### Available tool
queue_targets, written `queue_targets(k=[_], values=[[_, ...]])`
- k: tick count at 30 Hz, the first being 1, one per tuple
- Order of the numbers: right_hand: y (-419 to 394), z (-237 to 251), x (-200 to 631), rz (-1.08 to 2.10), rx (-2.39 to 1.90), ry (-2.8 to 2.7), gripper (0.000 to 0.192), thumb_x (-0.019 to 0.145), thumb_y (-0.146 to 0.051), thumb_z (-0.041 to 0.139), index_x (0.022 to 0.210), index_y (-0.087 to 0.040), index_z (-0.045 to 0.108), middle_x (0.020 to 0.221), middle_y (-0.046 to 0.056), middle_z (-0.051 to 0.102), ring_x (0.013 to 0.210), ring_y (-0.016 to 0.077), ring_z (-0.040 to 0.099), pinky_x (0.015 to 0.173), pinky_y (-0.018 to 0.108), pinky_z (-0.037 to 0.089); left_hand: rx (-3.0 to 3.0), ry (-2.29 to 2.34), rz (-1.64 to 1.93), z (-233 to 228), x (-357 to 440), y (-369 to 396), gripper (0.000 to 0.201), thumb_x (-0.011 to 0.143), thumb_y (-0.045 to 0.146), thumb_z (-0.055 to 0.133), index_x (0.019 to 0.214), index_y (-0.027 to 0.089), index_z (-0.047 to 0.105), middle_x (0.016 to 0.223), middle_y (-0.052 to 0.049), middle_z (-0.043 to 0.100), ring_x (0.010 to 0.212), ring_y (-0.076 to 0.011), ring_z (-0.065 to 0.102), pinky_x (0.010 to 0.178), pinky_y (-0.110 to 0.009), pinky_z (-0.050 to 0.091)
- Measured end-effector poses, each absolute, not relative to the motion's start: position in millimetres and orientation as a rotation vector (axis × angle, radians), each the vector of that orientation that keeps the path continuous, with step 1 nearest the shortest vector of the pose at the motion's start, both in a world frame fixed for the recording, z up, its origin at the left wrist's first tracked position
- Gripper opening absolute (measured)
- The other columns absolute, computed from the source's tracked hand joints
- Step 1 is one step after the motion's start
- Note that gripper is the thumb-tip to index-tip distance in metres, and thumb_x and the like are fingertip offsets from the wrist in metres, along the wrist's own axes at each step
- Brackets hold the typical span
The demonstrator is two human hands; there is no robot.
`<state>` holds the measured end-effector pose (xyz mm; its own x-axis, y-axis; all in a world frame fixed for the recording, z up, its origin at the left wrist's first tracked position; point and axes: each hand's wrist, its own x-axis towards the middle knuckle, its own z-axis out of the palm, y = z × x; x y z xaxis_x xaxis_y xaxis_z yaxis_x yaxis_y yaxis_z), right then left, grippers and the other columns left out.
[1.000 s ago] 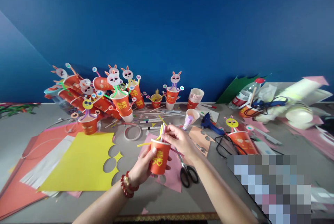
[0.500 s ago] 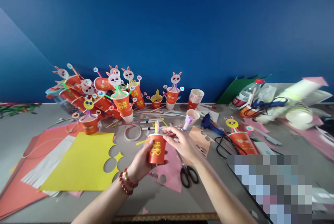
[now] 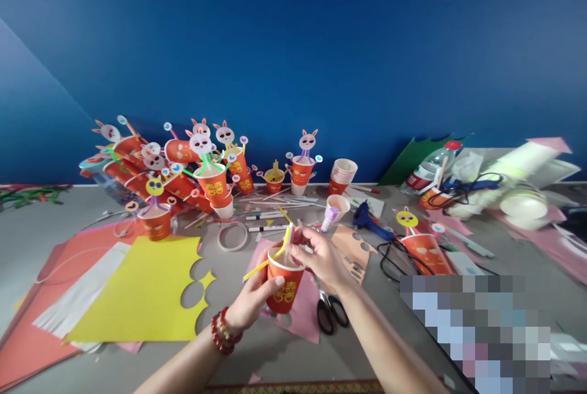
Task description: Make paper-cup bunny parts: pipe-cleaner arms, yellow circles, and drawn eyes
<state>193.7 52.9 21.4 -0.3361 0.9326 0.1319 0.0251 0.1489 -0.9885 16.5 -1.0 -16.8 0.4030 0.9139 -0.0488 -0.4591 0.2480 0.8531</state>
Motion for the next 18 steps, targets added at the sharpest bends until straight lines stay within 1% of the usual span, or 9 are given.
queue_targets(k=[2,5,9,11,14,16,18], values=[[52,20,193,1.330,-0.962,-1.544,0.024,0.086,-0.041,0.070,0.089,-0.019,0.063,0.082,0.001,0.063,0.067,0.0125,0.059,0.057,0.021,0.048,0.898,0.631,1.008,-17,17,-2,0.071,0.089,0.035,0.068,0.151,0.025,0.035,0.121,-0.014,0.068,0.090,-0.0248,0.070,0.093,-0.043,0.053],[51,19,193,1.315,-0.979,-1.545,0.023,0.085,-0.040,0.071,0.087,-0.019,0.063,0.079,0.000,0.062,0.063,0.0115,0.057,0.055,0.021,0.046,0.908,0.652,1.019,-22,18,-4,0.072,0.089,0.035,0.067,0.152,0.026,0.032,0.129,-0.015,0.064,0.099,-0.0274,0.068,0.096,-0.044,0.051],[53,21,196,1.272,-1.004,-1.593,0.025,0.087,-0.042,0.069,0.087,-0.018,0.064,0.080,0.001,0.065,0.066,0.0131,0.059,0.058,0.022,0.047,0.878,0.637,1.054,-35,18,-4,0.070,0.088,0.034,0.069,0.150,0.025,0.037,0.134,-0.015,0.061,0.111,-0.0311,0.065,0.100,-0.044,0.048],[55,24,201,1.272,-0.987,-1.615,0.026,0.088,-0.044,0.067,0.092,-0.019,0.066,0.083,0.002,0.066,0.072,0.0148,0.062,0.064,0.024,0.049,0.858,0.629,1.062,-40,18,-4,0.069,0.087,0.034,0.070,0.148,0.024,0.040,0.134,-0.015,0.062,0.115,-0.0319,0.063,0.102,-0.044,0.047],[58,31,212,1.270,-0.984,-1.632,0.031,0.094,-0.048,0.058,0.098,-0.019,0.068,0.087,0.004,0.069,0.084,0.0176,0.064,0.076,0.027,0.050,0.824,0.630,1.078,-40,18,-3,0.069,0.086,0.034,0.071,0.147,0.025,0.041,0.131,-0.013,0.064,0.118,-0.0321,0.061,0.104,-0.045,0.045],[57,33,218,1.270,-0.994,-1.640,0.033,0.096,-0.049,0.055,0.098,-0.020,0.068,0.087,0.004,0.069,0.086,0.0182,0.064,0.080,0.029,0.050,0.803,0.618,1.085,-37,19,-3,0.071,0.084,0.035,0.072,0.147,0.025,0.041,0.127,-0.013,0.066,0.116,-0.0321,0.062,0.102,-0.045,0.047],[53,32,222,1.295,-0.994,-1.647,0.031,0.095,-0.049,0.056,0.099,-0.020,0.068,0.089,0.004,0.069,0.087,0.0188,0.064,0.080,0.029,0.050,0.777,0.606,1.088,-32,20,-2,0.073,0.082,0.037,0.073,0.146,0.023,0.042,0.122,-0.014,0.068,0.108,-0.0322,0.066,0.097,-0.047,0.050]])
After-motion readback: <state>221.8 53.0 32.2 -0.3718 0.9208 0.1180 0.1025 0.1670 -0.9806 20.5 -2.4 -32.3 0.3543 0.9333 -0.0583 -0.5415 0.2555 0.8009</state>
